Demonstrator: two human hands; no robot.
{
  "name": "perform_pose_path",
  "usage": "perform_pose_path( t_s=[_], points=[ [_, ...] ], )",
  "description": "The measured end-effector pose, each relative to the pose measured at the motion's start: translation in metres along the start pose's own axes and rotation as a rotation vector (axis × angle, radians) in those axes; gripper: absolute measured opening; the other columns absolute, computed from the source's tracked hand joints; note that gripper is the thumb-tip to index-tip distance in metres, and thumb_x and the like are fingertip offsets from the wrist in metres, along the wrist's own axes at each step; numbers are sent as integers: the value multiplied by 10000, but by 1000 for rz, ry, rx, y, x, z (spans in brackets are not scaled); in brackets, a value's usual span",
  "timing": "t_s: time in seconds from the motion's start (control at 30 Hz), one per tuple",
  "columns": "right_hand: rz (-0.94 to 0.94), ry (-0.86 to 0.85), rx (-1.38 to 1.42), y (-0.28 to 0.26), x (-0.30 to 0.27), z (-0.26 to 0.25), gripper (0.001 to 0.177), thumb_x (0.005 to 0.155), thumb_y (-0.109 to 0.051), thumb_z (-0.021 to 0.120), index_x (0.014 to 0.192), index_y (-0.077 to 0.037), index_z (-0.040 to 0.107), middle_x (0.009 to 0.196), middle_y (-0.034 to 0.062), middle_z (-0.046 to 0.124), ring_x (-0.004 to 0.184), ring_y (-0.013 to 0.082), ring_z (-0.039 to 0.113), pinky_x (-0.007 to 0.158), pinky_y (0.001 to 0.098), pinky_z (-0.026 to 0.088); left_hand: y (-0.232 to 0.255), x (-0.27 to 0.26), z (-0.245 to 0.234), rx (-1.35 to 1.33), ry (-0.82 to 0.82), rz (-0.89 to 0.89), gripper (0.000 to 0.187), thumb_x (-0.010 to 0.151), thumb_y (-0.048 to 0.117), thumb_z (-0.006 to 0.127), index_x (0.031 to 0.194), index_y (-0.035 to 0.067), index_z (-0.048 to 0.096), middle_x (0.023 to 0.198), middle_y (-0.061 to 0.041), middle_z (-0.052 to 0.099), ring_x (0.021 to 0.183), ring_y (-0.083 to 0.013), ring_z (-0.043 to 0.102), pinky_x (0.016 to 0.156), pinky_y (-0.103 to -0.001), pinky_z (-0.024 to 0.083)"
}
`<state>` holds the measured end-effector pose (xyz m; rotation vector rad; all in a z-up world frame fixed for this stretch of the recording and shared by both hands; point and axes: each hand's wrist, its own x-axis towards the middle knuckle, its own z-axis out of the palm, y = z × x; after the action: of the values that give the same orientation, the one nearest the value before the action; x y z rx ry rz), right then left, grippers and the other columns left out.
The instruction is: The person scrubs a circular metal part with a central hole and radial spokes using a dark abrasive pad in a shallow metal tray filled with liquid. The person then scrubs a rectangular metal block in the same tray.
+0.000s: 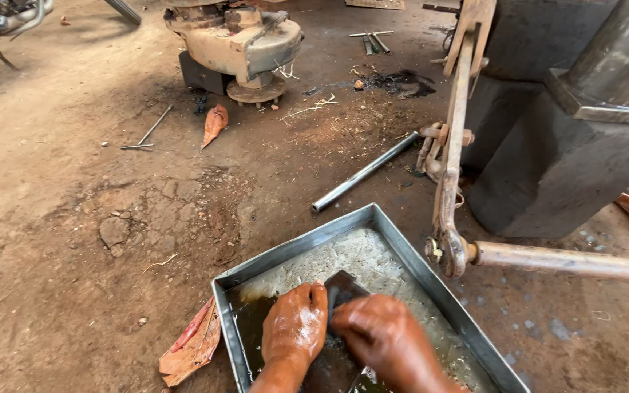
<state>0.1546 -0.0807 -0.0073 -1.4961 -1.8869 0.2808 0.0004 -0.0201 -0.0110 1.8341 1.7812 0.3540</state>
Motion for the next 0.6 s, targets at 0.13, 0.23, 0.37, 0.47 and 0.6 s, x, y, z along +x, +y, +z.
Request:
perform_pose_path(
  t_s=[0.13,0.23,0.37,0.47,0.6],
  points=[
    [798,-30,252,22,34,-9,152,955,-292,678,1035,-206,773,1098,46,838,1011,235,785,939,422,615,3,-2,-8,-37,-51,-90,606,994,578,333,1094,130,729,1188,-163,704,1157,-383,642,1020,-480,497],
    [536,-152,284,47,31,26,214,971,-318,615,1112,-288,774,1274,-17,725,1172,165,690,1020,368,578,1,1,-11,-117,-78,-57,652,984,619,312,1086,143,746,1176,-173,706,1160,-395,627,1017,-498,482],
    [20,48,-35,85,24,57,186,1016,-380,583,1118,-367,738,1358,-55,711,1309,206,627,1122,470,433,-8,-4,-10,-106,31,37,684,985,646,310,1075,111,727,1155,-198,684,1158,-407,596,1027,-519,422],
    [778,-270,296,103,47,50,310,981,-351,621,1263,-317,745,1394,12,644,1254,223,640,1131,429,501,-13,-4,-10,-99,-17,-47,682,972,657,342,1072,121,751,1185,-184,702,1166,-394,630,1035,-476,474],
    [621,-186,5,72,33,43,316,953,-322,646,1255,-327,739,1394,-16,654,1210,220,652,1089,397,487,-19,-6,-7,-89,25,-77,647,948,645,339,1115,172,747,1197,-152,704,1173,-387,621,1039,-472,466]
  ],
)
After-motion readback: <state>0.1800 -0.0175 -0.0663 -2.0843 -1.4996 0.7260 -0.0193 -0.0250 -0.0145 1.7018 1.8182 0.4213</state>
